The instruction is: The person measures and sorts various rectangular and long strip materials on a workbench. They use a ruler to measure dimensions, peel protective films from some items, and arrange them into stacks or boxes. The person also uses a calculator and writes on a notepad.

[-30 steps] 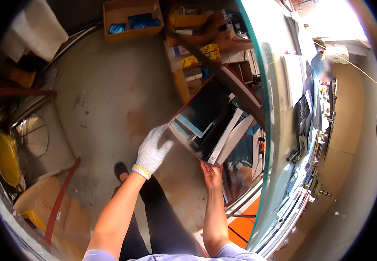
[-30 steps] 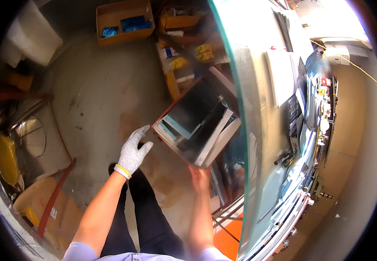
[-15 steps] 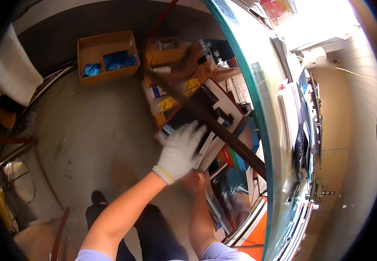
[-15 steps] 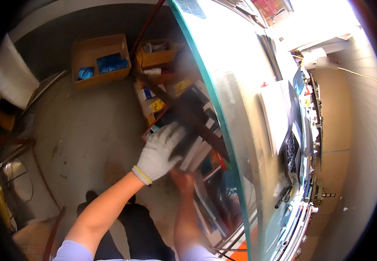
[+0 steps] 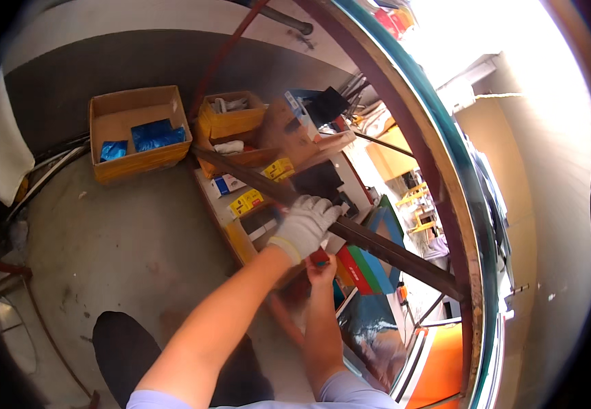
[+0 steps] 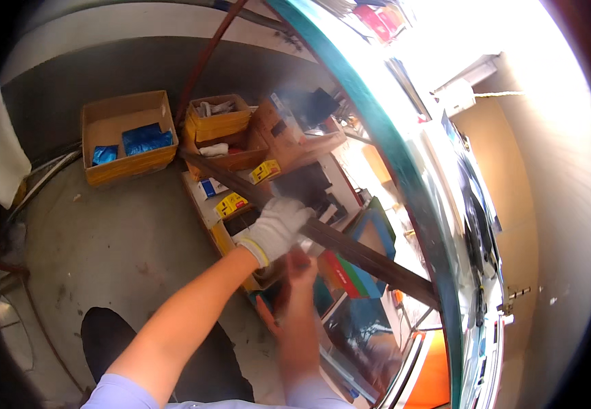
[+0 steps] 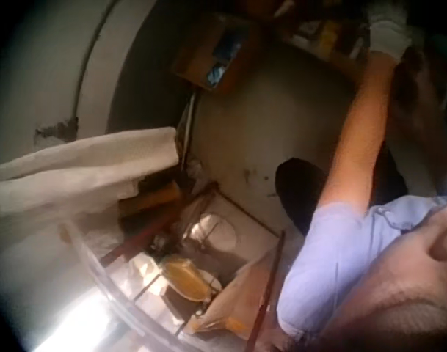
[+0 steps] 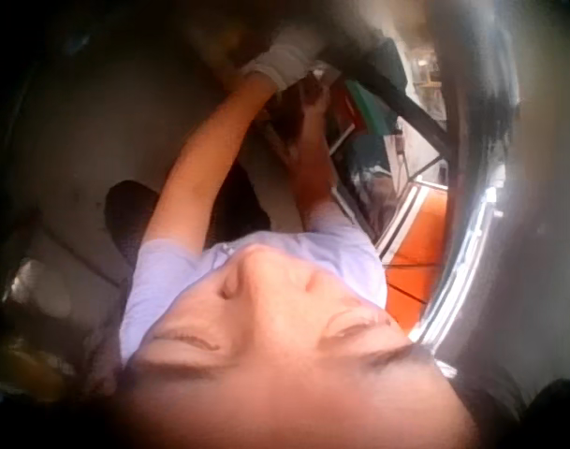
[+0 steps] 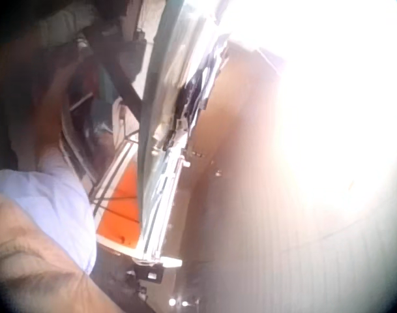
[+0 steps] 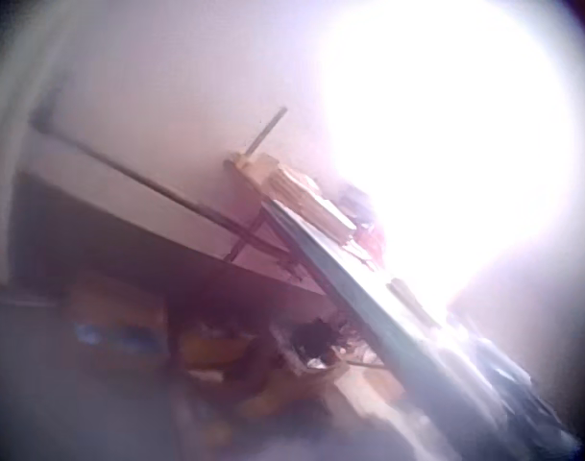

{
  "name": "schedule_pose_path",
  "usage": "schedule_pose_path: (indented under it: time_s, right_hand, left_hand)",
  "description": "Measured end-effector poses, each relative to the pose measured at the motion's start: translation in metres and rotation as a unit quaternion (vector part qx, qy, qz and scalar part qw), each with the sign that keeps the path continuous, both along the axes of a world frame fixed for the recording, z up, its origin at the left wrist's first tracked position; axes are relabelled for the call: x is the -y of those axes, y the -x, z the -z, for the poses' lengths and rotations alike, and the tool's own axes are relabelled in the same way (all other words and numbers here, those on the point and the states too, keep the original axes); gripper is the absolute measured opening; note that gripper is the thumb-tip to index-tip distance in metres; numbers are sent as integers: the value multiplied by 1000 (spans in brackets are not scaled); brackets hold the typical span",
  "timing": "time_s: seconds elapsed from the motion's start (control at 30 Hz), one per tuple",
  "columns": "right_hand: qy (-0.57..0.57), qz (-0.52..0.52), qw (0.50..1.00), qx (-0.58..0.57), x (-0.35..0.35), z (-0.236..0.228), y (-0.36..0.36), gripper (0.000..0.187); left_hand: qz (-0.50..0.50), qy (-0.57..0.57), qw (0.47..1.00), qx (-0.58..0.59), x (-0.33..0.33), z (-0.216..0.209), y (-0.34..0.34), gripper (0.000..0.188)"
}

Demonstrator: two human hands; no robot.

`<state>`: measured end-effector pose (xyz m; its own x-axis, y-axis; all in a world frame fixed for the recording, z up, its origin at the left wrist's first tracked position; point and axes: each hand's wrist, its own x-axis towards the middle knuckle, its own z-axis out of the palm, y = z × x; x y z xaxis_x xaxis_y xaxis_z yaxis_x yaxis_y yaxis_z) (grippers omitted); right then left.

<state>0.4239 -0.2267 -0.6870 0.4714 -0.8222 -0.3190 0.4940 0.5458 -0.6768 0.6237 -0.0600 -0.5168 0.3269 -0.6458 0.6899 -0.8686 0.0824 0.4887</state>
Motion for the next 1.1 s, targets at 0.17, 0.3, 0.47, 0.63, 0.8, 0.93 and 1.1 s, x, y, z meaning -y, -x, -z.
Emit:
schedule_pose_path:
  time_s: [0.17,0.3,0.47,0.63,0.8,0.93,1.1]
  right_hand:
    - [-26,78,997,-12,71,-10,-25,30]
    - [-17,79,997,-16,97,-26,-57,26]
    - [-12,90,995,-31,104,-27,-70,21]
    - [7,93,994,-49,81,-18,-70,16]
    - [64,75,991,-85,16,-3,-69,10]
    - [160,55,974,-151,-55,2,-84,7]
    - [289,57,917,-269,-126,2,-78,3]
  left_hand:
    - [1,39,999,-23,-5,-1,6,49]
    - [6,27,999,-36,-9,-1,8,51]
    - [15,-8,1000,-26,-14,-6,4,52]
    - [38,-13,999,-35,-15,-6,0,49]
    - [41,-38,998,-35,-16,-11,0,49]
    - [21,-37,999,-25,-13,-5,-2,49]
    - [29,-55,998,-28,-15,-13,-6,48]
